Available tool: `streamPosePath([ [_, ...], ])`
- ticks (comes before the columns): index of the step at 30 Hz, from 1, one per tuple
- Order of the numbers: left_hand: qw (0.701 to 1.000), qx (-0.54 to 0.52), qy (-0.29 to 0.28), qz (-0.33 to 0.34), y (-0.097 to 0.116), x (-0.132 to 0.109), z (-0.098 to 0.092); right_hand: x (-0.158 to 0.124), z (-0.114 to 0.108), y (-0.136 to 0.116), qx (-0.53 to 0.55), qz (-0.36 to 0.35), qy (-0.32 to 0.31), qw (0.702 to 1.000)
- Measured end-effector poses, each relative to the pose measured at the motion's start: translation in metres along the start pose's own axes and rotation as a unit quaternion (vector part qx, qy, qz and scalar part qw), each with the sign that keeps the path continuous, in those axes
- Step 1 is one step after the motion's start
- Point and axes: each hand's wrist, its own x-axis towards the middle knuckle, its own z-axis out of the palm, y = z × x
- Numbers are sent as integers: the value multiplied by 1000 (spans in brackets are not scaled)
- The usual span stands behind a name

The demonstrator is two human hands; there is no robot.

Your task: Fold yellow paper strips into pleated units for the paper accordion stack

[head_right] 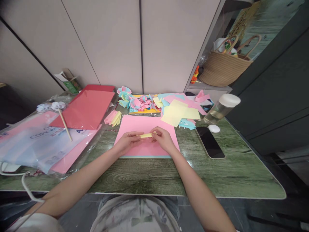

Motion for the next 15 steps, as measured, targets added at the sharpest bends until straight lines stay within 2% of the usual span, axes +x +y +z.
streamPosePath([
  [9,1000,-7,5,4,1,0,-1,-2,2,-5,12,-15,-2,1000],
  [15,1000,3,15,15,0,0,-1,-4,2,-11,15,0,-6,1000],
])
